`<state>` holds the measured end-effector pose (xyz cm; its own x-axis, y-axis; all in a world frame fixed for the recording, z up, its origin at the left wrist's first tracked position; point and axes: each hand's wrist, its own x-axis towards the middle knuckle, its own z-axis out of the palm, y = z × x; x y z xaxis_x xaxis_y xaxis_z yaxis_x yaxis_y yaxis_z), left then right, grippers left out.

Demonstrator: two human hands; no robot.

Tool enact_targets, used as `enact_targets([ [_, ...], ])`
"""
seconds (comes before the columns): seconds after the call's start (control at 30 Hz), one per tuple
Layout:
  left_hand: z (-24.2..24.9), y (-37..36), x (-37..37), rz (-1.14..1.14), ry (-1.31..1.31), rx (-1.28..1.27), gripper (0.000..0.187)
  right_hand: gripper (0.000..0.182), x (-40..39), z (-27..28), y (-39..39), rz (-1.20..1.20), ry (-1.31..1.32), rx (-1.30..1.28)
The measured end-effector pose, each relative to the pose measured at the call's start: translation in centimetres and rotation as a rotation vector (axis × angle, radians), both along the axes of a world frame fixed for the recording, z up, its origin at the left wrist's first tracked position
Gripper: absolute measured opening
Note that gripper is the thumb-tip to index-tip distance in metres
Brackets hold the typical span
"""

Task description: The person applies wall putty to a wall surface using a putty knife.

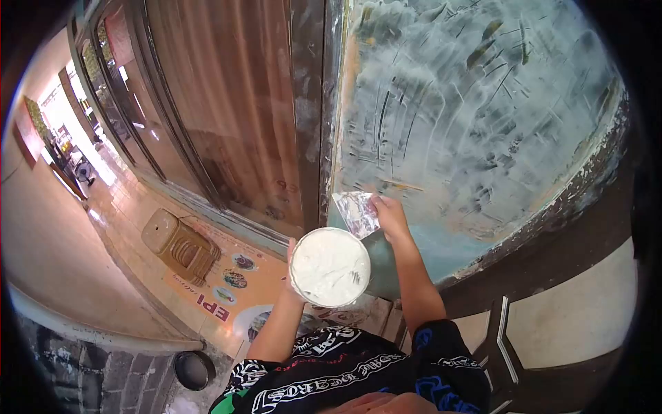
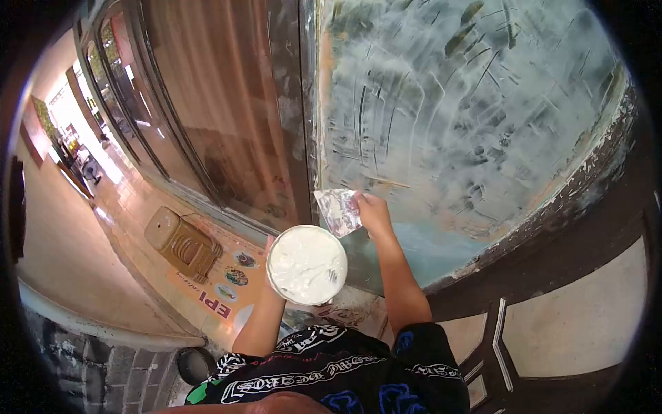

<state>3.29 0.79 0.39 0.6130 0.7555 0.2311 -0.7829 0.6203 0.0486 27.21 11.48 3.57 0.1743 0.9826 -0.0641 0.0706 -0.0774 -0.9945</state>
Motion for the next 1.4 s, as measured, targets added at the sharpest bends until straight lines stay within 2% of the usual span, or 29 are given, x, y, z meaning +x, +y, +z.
enact_targets([
  [0.03, 0.0, 0.0, 0.0, 0.012, -0.026, 0.007, 0.088, 0.027, 0.3, -0.2, -0.3, 0.006, 0.001, 0.005],
  [0.1, 0.3, 0.0, 0.0, 0.087, 0.084, -0.033, 0.087, 0.026, 1.2, -0.7, -0.9, 0.018, 0.35, 0.091],
  [0.13, 0.5, 0.1, 0.2, 0.074, 0.077, -0.033, 0.088, 0.027, 1.4, 0.4, -1.8, 0.068, 0.425, 0.113],
  [0.23, 2.0, 0.4, 1.0, 0.066, 0.104, -0.008, 0.088, 0.028, 1.7, 3.1, -4.4, 0.172, 0.487, 0.168],
  [0.3, 1.3, 0.8, 1.5, 0.089, 0.099, -0.041, 0.089, 0.027, 2.3, 3.3, -5.1, 0.24, 0.465, 0.153],
  [0.43, 2.7, 0.4, 4.0, 0.184, 0.143, 0.007, 0.096, 0.026, 1.3, 6.1, -7.6, 0.184, 0.31, 0.167],
  [0.5, 3.1, 0.0, 5.4, 0.402, 0.308, 0.017, 0.092, 0.026, 1.2, 6.2, -8.3, 0.151, 0.237, 0.186],
  [0.57, 2.9, -0.4, 6.4, 0.451, 0.295, 0.051, 0.094, 0.026, 0.3, 6.9, -9.3, 0.137, 0.23, 0.203],
  [0.67, 1.9, -1.0, 7.7, 0.671, 0.421, 0.024, 0.097, 0.026, -0.2, 6.1, -10.1, 0.121, 0.158, 0.233],
  [0.8, 1.5, -1.2, 8.9, 0.789, 0.381, 0.077, 0.099, 0.027, -0.5, 5.5, -10.4, 0.142, 0.034, 0.218],
  [0.9, 0.6, -1.2, 9.2, 0.78, 0.33, 0.095, 0.101, 0.027, -0.1, 5.7, -10.3, 0.126, -0.05, 0.228],
  [0.97, 0.4, -1.4, 9.5, 0.8, 0.379, 0.073, 0.103, 0.029, 0.3, 5.9, -10.2, 0.147, 0.18, 0.25],
  [1.0, 0.4, -1.4, 9.8, 0.803, 0.365, 0.074, 0.103, 0.029, 0.7, 5.5, -9.9, 0.188, 0.097, 0.227],
  [1.1, 0.6, -1.5, 9.8, 0.841, 0.409, 0.069, 0.103, 0.029, 1.3, 5.2, -10.0, 0.188, 0.061, 0.189],
  [1.13, 0.7, -1.5, 9.8, 0.851, 0.422, 0.085, 0.103, 0.028, 1.6, 5.2, -9.9, 0.205, 0.204, 0.174],
  [1.3, 0.6, -1.6, 9.9, 0.791, 0.389, 0.108, 0.104, 0.025, 2.8, 5.6, -9.9, 0.224, 0.112, 0.144],
  [1.4, 0.6, -1.5, 10.2, 0.788, 0.413, 0.093, 0.104, 0.025, 3.3, 5.5, -9.7, 0.237, 0.178, 0.173],
])
